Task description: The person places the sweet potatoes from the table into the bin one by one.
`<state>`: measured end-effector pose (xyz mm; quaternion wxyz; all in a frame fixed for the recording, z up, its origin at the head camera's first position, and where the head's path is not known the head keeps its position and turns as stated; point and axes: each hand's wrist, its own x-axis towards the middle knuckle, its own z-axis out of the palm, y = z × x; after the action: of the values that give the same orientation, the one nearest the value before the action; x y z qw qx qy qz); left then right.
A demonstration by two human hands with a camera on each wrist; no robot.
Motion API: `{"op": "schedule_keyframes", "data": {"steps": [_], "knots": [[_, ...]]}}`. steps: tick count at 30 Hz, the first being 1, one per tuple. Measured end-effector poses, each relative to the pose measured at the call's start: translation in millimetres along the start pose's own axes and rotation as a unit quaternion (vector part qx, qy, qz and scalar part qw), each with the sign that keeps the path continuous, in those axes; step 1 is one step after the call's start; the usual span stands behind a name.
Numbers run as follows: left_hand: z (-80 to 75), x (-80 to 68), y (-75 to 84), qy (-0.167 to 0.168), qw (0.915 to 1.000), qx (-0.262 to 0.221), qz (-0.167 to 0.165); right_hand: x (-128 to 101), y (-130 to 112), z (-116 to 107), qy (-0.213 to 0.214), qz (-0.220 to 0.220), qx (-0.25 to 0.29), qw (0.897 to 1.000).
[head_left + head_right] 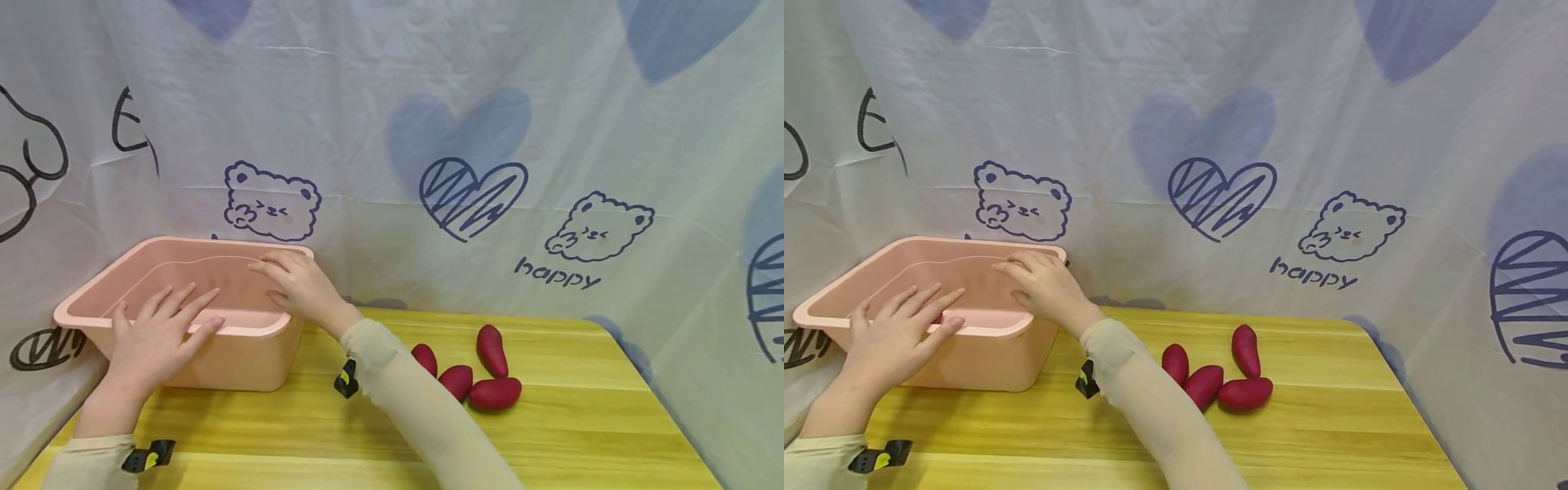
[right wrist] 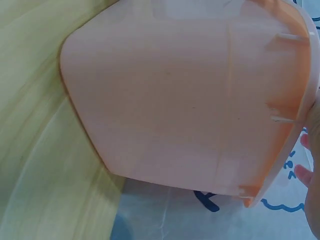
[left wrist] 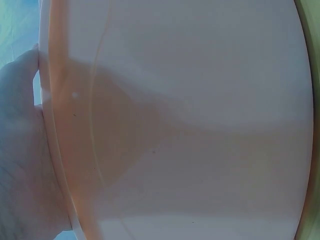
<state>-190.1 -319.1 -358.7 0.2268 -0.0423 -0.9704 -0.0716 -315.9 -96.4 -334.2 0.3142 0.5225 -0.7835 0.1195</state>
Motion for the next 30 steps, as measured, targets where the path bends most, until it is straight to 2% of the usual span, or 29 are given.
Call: {"op": "schedule_keyframes", "data": {"steps": [5,8,22,30], "knots": [[0.4,0.4,0.0,0.000,1.0000,-0.002,0.002,-6.7,-0.5,1.1,0.049,0.008,-0.028,0.998],[0.8,0.1,0.1,-0.002,1.0000,-0.006,0.000,-10.1,-1.6,0.1,0.058,0.014,-0.040,0.997],[2.5,-0.6,0.2,-0.001,1.0000,-0.003,-0.001,-31.7,-1.5,-11.3,0.058,0.016,-0.082,0.995],[0.6,-0.1,-0.7,-0.004,1.0000,-0.005,-0.002,-43.9,1.7,-24.8,0.037,0.018,-0.060,0.997]]}}
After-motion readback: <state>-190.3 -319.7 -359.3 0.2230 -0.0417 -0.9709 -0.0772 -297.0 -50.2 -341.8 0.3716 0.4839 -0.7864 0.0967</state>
